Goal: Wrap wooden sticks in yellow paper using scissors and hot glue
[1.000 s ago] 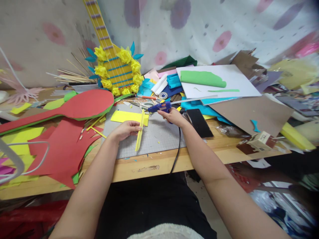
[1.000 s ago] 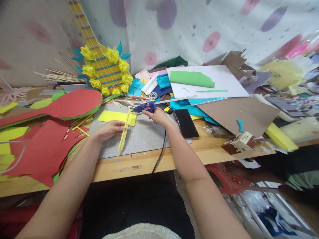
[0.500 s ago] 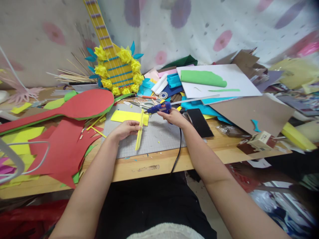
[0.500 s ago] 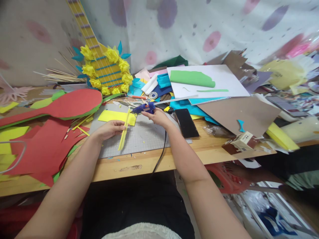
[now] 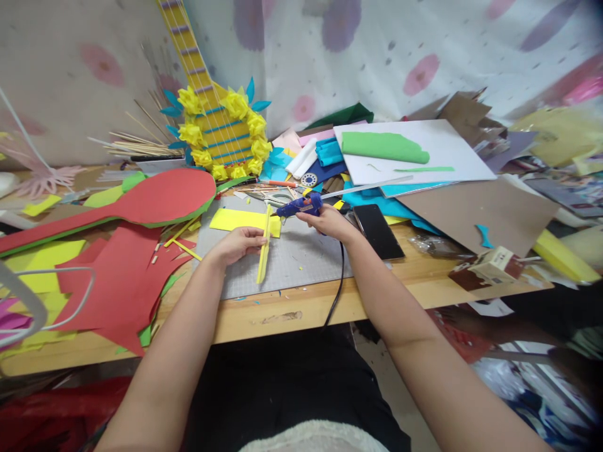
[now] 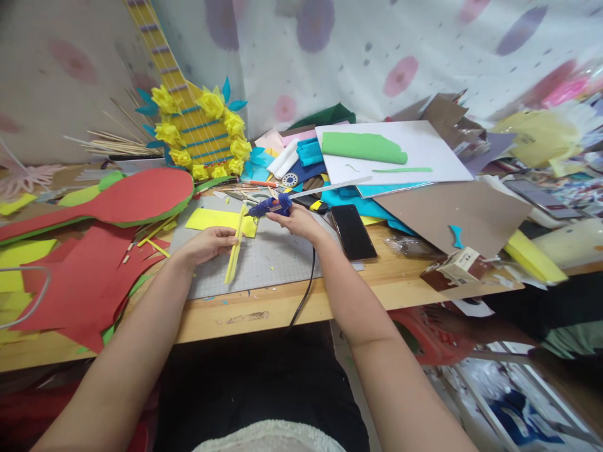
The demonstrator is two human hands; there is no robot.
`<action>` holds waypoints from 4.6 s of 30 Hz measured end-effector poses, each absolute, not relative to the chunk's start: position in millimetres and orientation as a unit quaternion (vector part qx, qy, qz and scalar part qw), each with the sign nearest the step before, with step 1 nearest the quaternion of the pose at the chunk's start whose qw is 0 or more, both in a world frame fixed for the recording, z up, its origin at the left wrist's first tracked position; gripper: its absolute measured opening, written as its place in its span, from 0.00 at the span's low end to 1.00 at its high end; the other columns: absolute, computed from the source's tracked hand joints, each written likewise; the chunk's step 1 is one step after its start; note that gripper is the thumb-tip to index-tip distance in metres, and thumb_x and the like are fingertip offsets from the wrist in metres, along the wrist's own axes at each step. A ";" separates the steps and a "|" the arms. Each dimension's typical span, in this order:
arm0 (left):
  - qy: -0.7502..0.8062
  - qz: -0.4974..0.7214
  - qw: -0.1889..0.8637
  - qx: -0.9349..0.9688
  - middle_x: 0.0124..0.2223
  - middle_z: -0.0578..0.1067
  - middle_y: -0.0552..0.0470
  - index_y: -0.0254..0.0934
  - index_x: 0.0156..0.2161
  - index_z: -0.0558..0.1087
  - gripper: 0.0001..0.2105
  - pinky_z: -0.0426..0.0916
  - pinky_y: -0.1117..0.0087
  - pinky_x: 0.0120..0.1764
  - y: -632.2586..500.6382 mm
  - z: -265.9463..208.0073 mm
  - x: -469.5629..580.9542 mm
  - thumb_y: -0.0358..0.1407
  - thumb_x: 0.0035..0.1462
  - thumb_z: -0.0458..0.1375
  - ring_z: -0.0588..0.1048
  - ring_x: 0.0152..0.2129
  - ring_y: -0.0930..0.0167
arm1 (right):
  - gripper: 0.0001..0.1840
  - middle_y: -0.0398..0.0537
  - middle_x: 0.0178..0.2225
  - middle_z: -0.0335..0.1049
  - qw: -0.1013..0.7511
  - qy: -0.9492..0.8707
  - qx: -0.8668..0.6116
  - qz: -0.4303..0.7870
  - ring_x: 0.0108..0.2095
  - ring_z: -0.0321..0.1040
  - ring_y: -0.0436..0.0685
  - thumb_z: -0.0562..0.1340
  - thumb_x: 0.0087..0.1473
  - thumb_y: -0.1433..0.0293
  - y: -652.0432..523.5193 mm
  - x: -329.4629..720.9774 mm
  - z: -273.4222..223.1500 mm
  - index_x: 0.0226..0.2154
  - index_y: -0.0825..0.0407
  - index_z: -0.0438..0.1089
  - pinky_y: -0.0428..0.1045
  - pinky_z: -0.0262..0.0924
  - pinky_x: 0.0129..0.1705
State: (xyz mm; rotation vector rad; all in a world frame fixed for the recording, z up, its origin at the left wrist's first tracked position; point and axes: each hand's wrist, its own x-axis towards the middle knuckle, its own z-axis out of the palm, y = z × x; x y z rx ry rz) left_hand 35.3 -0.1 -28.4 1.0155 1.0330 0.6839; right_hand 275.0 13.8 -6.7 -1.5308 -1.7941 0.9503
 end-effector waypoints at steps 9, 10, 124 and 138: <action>0.467 0.305 0.693 0.456 0.27 0.73 0.52 0.33 0.29 0.76 0.13 0.64 0.77 0.25 0.1 -28.0 35.1 0.32 0.31 0.68 0.68 0.22 0.77 | 0.21 0.44 0.21 0.65 0.256 -0.697 -0.568 0.354 0.17 0.56 0.45 0.60 0.44 0.51 6.3 275.1 1.0 0.26 0.54 0.68 0.43 0.52 0.18; 0.466 0.307 0.693 0.457 0.27 0.73 0.52 0.33 0.28 0.76 0.13 0.64 0.77 0.25 0.1 -28.1 35.0 0.32 0.31 0.68 0.68 0.22 0.77 | 0.21 0.43 0.21 0.65 0.251 -0.700 -0.568 0.353 0.17 0.56 0.45 0.60 0.44 0.51 6.2 275.2 1.1 0.26 0.54 0.69 0.44 0.52 0.19; 0.419 0.693 0.526 0.260 0.27 0.72 0.54 0.36 0.30 0.64 0.18 0.69 0.70 0.36 14.0 -38.4 49.9 0.42 0.39 0.65 0.73 0.27 0.75 | 0.06 0.41 0.25 0.71 0.377 -0.593 -0.466 0.538 0.26 0.70 0.47 0.58 0.48 0.77 12.7 189.4 -39.3 0.31 0.53 0.61 0.47 0.65 0.35; 0.459 0.658 0.506 0.315 0.20 0.71 0.55 0.33 0.23 0.64 0.15 0.71 0.69 0.29 7.8 -40.9 59.8 0.33 0.33 0.68 0.72 0.18 0.75 | 0.07 0.43 0.24 0.71 0.354 -0.651 -0.433 0.513 0.25 0.67 0.46 0.60 0.49 0.67 19.1 190.5 -46.1 0.29 0.56 0.68 0.43 0.63 0.32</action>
